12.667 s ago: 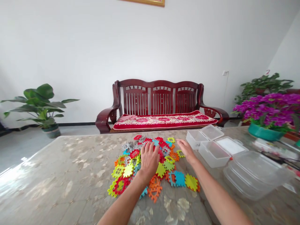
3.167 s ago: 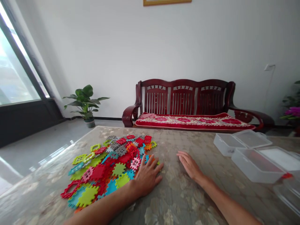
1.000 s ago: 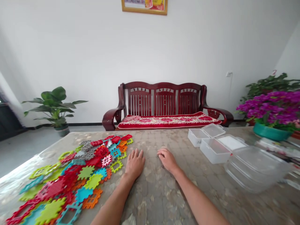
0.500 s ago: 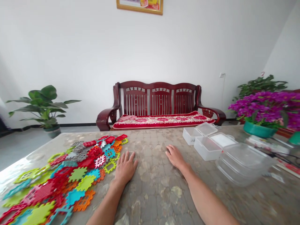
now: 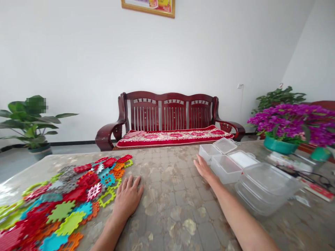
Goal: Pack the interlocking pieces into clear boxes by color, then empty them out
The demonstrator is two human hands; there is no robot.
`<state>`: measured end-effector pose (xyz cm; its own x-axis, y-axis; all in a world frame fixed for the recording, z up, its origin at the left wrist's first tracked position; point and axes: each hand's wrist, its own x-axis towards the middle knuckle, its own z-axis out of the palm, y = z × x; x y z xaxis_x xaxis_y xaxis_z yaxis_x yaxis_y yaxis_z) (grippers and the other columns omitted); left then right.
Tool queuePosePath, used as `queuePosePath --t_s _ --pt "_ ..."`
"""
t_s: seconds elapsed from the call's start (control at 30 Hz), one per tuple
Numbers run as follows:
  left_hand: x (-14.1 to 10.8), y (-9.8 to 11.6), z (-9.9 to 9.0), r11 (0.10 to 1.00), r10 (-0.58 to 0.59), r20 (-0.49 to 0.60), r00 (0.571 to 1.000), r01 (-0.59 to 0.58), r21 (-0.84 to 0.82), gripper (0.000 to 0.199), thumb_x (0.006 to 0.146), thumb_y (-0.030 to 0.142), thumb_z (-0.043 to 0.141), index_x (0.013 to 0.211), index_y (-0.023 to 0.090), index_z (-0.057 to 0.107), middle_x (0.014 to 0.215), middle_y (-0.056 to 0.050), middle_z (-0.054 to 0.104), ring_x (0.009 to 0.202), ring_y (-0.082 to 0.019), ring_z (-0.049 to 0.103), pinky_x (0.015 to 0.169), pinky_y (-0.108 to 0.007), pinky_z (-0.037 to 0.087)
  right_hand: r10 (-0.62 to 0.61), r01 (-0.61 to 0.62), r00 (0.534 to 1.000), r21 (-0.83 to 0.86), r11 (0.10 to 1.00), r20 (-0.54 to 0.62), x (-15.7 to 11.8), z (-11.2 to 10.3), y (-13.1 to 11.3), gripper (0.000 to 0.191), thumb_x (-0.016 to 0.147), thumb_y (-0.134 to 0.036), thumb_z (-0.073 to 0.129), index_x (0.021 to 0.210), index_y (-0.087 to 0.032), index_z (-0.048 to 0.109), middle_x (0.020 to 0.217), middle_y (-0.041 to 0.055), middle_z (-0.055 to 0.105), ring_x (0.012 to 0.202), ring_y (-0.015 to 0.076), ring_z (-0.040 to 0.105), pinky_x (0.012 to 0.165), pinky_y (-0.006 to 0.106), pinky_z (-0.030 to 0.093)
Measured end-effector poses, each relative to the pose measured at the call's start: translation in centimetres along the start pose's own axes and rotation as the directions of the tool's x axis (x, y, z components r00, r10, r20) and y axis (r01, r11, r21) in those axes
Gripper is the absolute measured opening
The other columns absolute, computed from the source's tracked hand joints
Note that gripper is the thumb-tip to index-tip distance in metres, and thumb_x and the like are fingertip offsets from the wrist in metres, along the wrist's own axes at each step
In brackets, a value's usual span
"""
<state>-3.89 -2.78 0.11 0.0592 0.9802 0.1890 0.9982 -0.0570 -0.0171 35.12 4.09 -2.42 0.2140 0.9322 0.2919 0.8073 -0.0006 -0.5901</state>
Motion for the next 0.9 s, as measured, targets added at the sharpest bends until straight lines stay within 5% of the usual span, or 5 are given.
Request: queuePosePath --t_s 0.57,0.9 --pt "0.2 -0.2 0.6 0.999 0.013 0.006 1.0 -0.014 0.041 0.051 0.094 0.039 0.04 0.141 0.024 0.049 0.148 -0.012 0.045 0.138 -0.03 0.039 0.113 -0.044 0.027 0.074 -0.055 0.995 0.234 0.971 -0.072 0.5 -1.7 3.8 0.064 0.093 -0.048 0.031 0.147 -0.014 0.032 0.15 0.0146 0.04 0.136 0.0203 0.043 0.111 0.037 0.037" --pt "0.2 -0.3 0.9 0.999 0.022 -0.013 1.0 -0.021 0.049 0.05 0.094 0.039 0.039 0.14 0.024 0.049 0.148 -0.011 0.046 0.138 -0.031 0.038 0.113 -0.043 0.026 0.038 -0.033 0.999 0.128 0.991 -0.038 0.2 -2.4 3.1 0.056 0.093 -0.04 0.031 0.139 -0.013 0.046 0.142 0.0148 0.051 0.13 0.023 0.049 0.108 0.039 0.039"
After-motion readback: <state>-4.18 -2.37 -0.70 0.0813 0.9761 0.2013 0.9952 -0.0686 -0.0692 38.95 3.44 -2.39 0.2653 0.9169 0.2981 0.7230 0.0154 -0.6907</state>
